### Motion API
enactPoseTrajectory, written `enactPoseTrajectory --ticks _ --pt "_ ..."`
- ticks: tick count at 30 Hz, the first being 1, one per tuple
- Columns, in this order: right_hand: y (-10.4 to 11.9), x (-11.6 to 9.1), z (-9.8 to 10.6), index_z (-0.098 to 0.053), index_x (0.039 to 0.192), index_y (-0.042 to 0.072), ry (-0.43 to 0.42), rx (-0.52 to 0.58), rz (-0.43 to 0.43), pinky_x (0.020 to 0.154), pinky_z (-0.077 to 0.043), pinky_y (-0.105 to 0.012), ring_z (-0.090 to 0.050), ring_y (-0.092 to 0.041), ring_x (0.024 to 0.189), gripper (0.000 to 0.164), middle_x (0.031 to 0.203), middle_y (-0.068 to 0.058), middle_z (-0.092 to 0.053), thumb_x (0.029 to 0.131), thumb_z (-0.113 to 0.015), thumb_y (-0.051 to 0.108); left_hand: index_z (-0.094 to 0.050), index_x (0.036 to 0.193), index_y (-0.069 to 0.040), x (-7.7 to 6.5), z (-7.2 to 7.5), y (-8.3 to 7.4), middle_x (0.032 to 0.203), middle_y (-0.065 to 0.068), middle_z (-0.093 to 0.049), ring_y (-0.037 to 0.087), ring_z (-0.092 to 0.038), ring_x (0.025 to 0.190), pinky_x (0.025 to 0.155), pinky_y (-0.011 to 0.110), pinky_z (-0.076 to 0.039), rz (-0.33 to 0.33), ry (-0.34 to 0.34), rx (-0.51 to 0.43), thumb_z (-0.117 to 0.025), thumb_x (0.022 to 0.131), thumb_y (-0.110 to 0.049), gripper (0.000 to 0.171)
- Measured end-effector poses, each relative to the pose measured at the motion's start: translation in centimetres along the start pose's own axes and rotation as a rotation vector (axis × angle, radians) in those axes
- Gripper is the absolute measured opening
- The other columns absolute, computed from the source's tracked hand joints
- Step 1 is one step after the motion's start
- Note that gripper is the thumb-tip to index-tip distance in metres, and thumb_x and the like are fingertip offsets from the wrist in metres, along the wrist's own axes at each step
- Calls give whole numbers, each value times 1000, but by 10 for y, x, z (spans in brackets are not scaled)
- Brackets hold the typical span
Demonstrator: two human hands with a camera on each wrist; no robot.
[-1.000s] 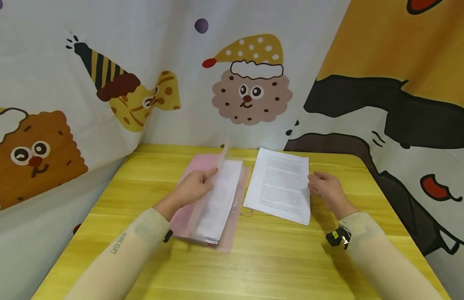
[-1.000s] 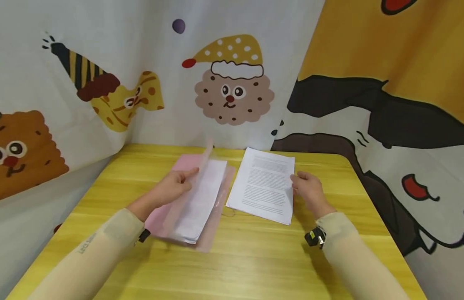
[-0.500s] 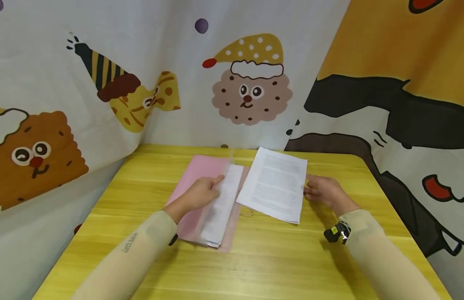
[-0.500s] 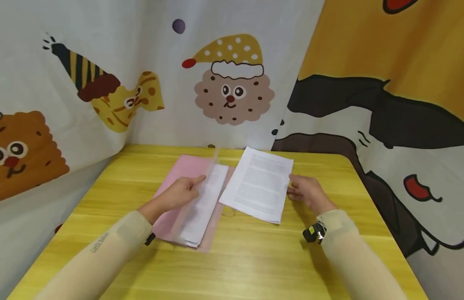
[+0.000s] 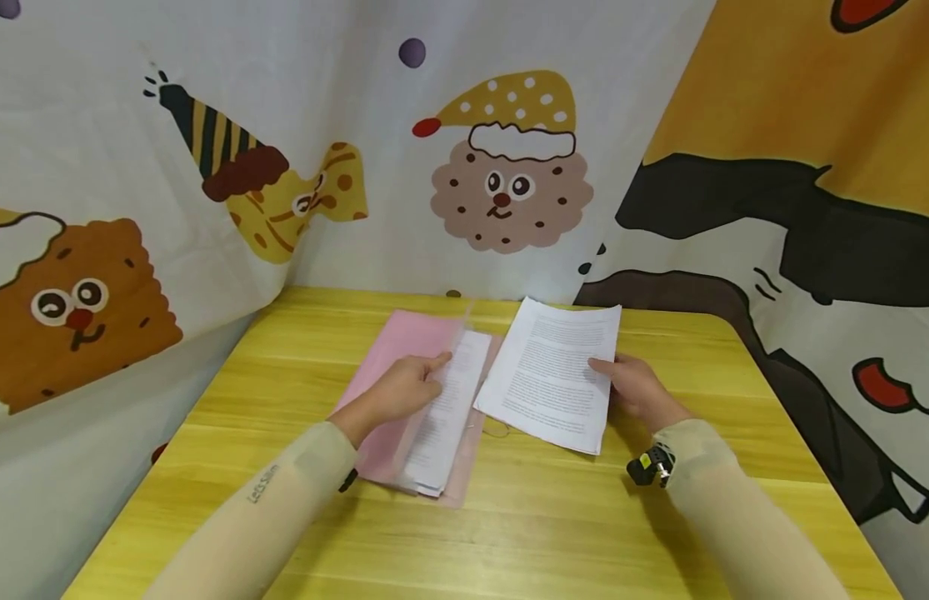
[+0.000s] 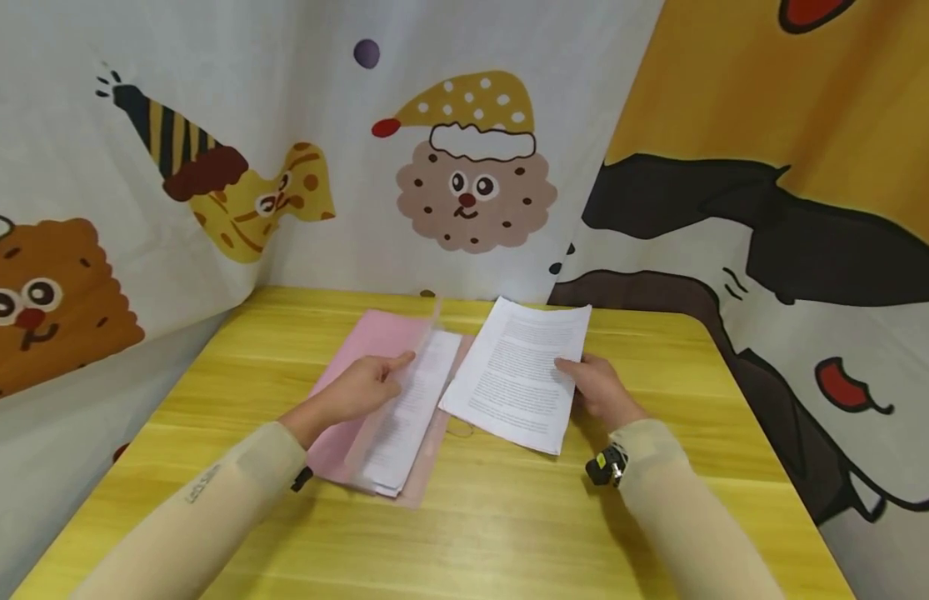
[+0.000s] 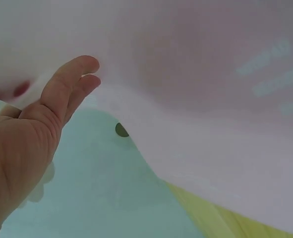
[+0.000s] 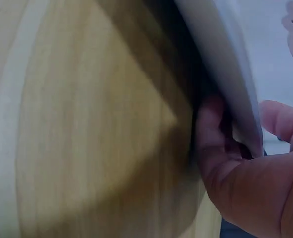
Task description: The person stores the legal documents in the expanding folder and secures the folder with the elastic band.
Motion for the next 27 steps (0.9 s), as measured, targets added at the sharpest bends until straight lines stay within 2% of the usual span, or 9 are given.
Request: enactPoseTrajectory --ticks 3,6,9,12,16,19,23,25,27 --pt "3 1 4 -14 170 -1 -73 -143 47 105 -54 -40 -59 -37 132 82 165 -30 -41 106 -61 20 -45 161 -10 -3 9 -3 169 6 -43 10 -26 54 49 23 -30 -20 -6 2 -55 100 -11 62" --pt "8 -3 16 5 172 9 -155 -242 99 123 -38 -56 -36 -49 153 102 176 -30 -17 100 -67 10 -44 161 -7 -7 24 -7 169 9 -43 10 -25 54 50 24 -29 -56 -17 -18 -54 100 -10 62" --pt "10 -9 24 -5 173 19 -152 -305 131 128 -29 -58 -19 -48 161 96 178 -24 -6 100 -67 13 -44 160 -4 -14 45 -11 169 10 -43 16 -29 62 55 26 -31 -76 -31 -56 -52 101 -8 61" --pt "6 -16 24 -39 166 16 -68 -322 136 116 -46 -45 -41 -41 152 66 174 -22 -31 105 -64 22 -44 161 -5 -21 65 -9 169 7 -42 21 -42 82 64 28 -36 -61 -45 -92 -52 102 -9 59" --pt "4 -25 25 -58 154 6 -10 -399 156 89 -55 -28 -64 -29 121 56 157 -26 -56 104 -68 29 -44 162 -10 -28 83 -3 171 3 -40 18 -41 74 63 27 -38 -10 -51 -139 -51 104 -12 58" --pt "4 -32 30 -58 153 3 -21 -476 179 96 -53 -33 -62 -32 124 58 157 -29 -54 102 -71 27 -44 161 -12 -31 88 0 171 2 -39 13 -26 59 57 25 -34 1 -48 -162 -51 103 -10 59" --pt "3 -40 40 -59 152 4 -55 -494 166 114 -44 -49 -46 -44 147 55 164 -30 -45 102 -70 22 -45 161 -12 -32 87 -1 171 2 -40 9 -24 55 53 24 -31 -1 -42 -175 -52 103 -10 59" --pt "3 -44 47 -58 153 6 -78 -466 155 113 -44 -47 -41 -44 150 55 167 -29 -41 103 -69 23 -45 161 -13 -32 86 -1 170 4 -42 9 -23 53 52 25 -30 3 -44 -173 -52 103 -10 59" --pt "3 -48 54 -57 155 9 -104 -400 137 105 -50 -38 -47 -39 145 55 169 -26 -39 104 -68 25 -46 161 -12 -32 85 -2 166 10 -49 9 -23 53 52 25 -29 5 -44 -171 -52 102 -10 59"
Point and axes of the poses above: each hand's wrist, its own x-axis towards the middle knuckle, its own z-axis out of the back of the hand, y = z × x, the point moved 10 cm from there along x, towards the middle knuckle
